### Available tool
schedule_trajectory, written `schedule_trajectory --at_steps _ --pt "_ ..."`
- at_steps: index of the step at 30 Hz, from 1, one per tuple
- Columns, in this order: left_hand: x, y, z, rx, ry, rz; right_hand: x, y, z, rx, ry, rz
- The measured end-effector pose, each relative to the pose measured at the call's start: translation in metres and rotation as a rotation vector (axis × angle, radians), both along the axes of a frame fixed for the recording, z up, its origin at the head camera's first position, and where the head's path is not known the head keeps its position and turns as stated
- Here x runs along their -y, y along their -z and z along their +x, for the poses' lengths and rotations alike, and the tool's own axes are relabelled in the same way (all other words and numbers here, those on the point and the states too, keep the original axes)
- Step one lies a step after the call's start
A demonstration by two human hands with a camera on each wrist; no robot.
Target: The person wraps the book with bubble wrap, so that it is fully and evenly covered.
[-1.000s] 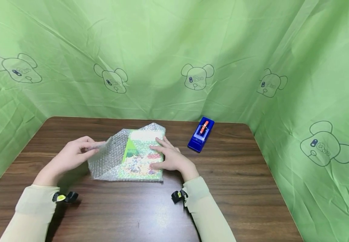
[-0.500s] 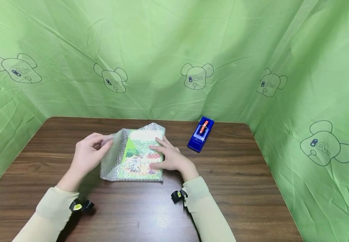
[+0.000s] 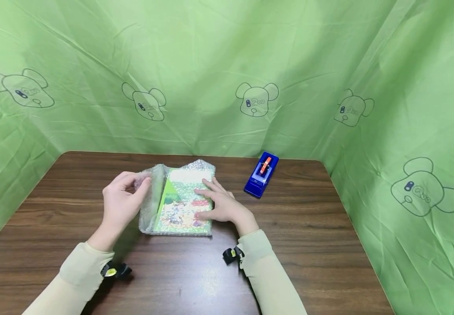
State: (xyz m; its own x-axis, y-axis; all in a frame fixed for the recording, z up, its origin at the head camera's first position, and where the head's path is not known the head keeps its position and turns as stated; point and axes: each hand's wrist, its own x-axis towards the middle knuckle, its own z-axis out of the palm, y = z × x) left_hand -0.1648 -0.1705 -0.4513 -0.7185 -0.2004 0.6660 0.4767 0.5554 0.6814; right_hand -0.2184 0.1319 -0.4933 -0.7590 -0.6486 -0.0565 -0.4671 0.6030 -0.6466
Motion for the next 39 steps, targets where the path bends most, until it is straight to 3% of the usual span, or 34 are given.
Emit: schedule_trajectory --at_steps 7,16,21,39 --pt "-0.029 0.001 -0.001 0.029 0.090 -0.011 0.002 0.000 0.000 -0.007 0.009 0.000" --pt "-0.064 0.016 -0.001 0.143 0.197 -0.112 0.002 -0.003 0.002 -0.020 0.015 0.015" --pt "-0.070 0.025 -0.002 0.194 0.205 -0.154 0.001 -0.001 0.002 -0.027 0.014 0.021" --pt "-0.078 0.039 -0.005 0.336 0.260 -0.126 0.000 -0.002 0.003 -0.034 0.016 0.057"
